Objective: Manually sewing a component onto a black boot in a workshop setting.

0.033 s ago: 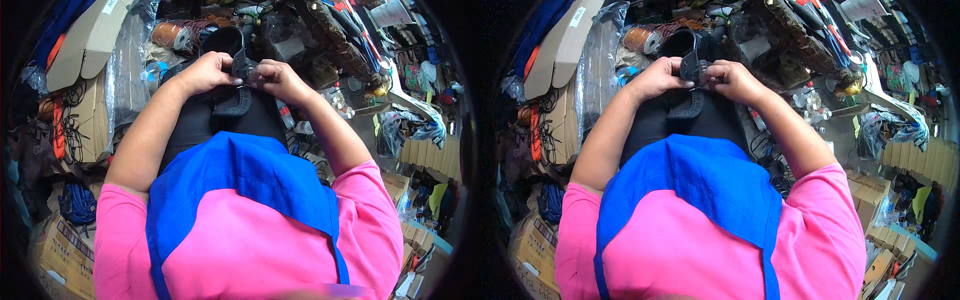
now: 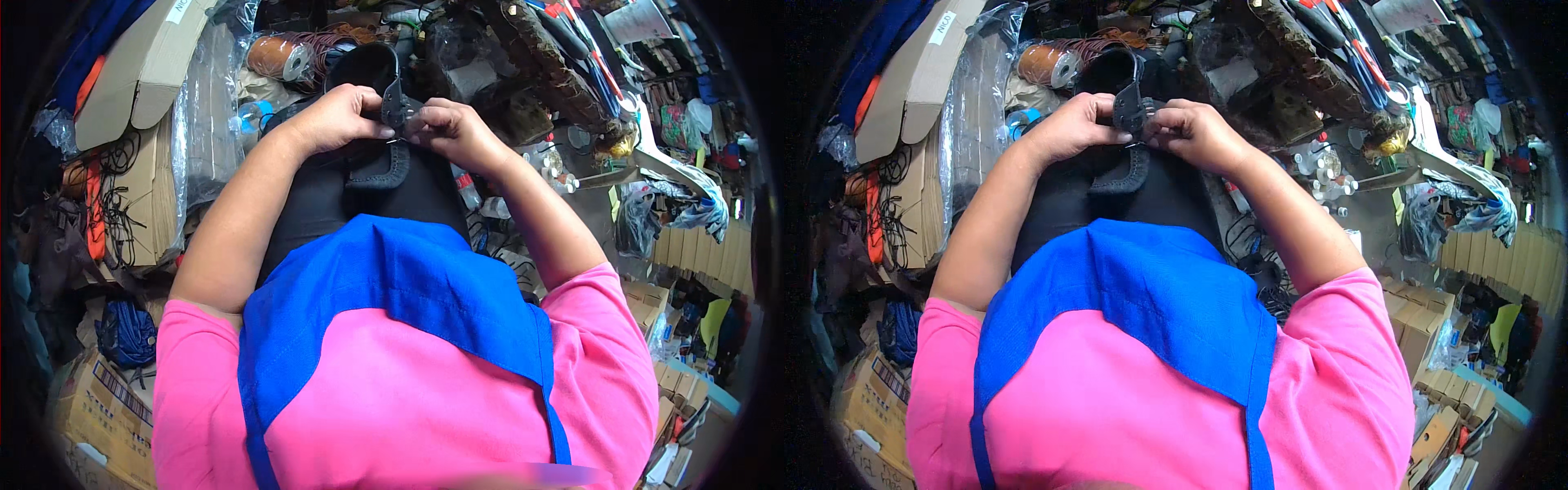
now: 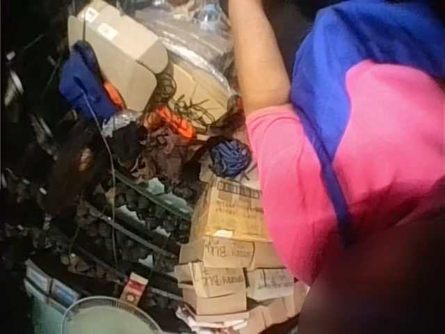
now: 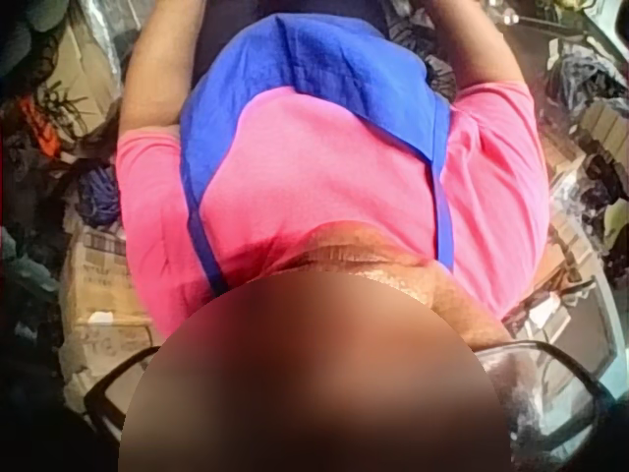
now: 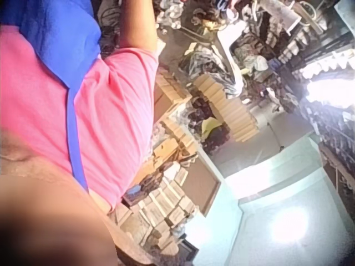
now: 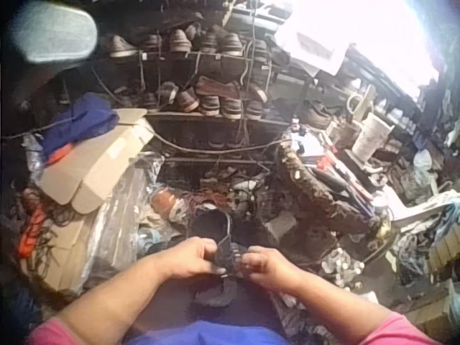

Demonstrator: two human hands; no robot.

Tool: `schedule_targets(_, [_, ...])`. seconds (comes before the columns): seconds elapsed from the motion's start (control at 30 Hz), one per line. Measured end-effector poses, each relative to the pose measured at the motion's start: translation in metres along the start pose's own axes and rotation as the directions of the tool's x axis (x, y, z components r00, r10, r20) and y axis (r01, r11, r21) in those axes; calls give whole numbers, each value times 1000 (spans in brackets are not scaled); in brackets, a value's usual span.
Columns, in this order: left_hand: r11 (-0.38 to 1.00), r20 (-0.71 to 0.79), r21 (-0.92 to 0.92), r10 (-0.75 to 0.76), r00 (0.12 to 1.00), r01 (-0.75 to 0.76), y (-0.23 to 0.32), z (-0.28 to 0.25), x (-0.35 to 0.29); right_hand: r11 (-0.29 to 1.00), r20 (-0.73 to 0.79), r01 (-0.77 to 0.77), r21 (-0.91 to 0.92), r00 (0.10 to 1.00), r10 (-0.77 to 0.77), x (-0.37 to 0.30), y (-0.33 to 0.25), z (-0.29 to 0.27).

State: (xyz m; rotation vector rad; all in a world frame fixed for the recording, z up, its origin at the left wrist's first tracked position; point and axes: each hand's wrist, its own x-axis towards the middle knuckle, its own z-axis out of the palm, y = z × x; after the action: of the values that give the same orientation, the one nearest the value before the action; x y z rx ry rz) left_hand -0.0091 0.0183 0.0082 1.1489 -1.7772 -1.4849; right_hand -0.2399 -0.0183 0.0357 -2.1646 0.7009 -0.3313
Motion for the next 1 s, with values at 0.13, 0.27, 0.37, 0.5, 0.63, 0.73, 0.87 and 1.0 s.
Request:
schedule_targets(0.13, [989, 61, 146, 21, 998, -30, 11, -5, -3, 994, -100, 65, -88, 992, -73, -13, 4, 9])
schedule_targets(0.27, [983, 106, 181, -3, 994, -16, 15, -6, -7, 979, -117, 81, -188, 988, -105, -16, -6, 11])
schedule_targets(0.37, [977, 126, 210, -5, 992, -22, 17, -6, -8, 964, -94, 83, -251, 990, -109, -16, -13, 9])
schedule_targets(0.5, [968, 157, 249, -1, 988, -38, 17, -6, -8, 890, -1, 153, -430, 985, -170, -13, -25, 4])
schedule_targets(0.63, [969, 154, 246, -78, 985, 38, 19, -5, -8, 686, 178, 215, -695, 976, -125, -5, -52, -2])
schedule_targets(0.73, [979, 137, 205, -38, 990, 10, 2, -4, -5, 607, 274, 272, -746, 957, -92, 5, -67, -1])
schedule_targets(0.87, [972, 30, 222, -80, 996, 71, -13, -1, 2, 495, 329, 304, -814, 944, -39, 17, -73, 9])
schedule_targets(1.0, [929, -81, 355, -78, 994, 101, -15, -2, 4, 500, 308, 311, -808, 947, -91, 21, -62, 10])
